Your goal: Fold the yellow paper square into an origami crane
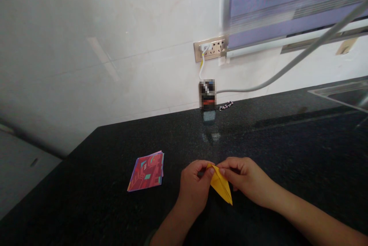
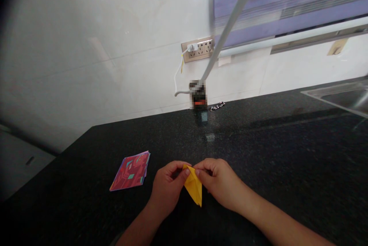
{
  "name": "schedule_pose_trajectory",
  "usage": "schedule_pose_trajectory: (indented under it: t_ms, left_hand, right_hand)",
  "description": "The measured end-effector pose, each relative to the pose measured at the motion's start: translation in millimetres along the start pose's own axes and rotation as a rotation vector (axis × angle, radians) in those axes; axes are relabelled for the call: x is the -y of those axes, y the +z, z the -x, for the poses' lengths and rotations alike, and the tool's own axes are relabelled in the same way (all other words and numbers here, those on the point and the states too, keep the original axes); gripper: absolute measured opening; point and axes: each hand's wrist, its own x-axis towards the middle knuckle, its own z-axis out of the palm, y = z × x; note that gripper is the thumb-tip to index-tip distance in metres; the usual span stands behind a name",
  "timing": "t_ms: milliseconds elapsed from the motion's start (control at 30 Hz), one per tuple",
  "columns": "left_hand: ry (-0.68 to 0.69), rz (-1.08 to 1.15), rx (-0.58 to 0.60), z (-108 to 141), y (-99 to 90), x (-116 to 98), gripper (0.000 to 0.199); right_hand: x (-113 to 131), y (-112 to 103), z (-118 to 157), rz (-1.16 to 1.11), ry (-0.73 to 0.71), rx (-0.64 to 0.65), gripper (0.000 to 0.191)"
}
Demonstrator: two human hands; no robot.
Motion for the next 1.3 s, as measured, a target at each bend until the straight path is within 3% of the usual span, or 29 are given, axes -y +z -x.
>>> schedule_pose_trajectory:
  t_ms: [233, 533, 667, 900, 1300]
  left_hand:
    - [-0.014, -0.022, 0.007, -1, -0.4, -2, 0.017]
    - [-0.137, 0.228, 0.096, -4, 1.0, -2, 0.021]
    - [-0.195, 0.293, 0.108, -3, 1.9, -2, 0.022]
    - [-0.181, 0.329, 0.105, -2, 2.3, 0, 0.030]
    - [-0.155, 0.226, 0.024, -1, 3.1, 0, 0.018]
  right_hand:
    - [-1, 0, 2, 0.120, -0.119, -0.041, 0.022]
    - [5, 0, 2, 0.212, -0.161, -0.075, 0.020]
    - [5, 1, 2, 0.163, -0.130, -0.072, 0.019]
    - [2, 5, 1, -0.111, 0.126, 0.006, 0.021]
    - [2, 9, 2, -0.060, 0.040, -0.029, 0.016]
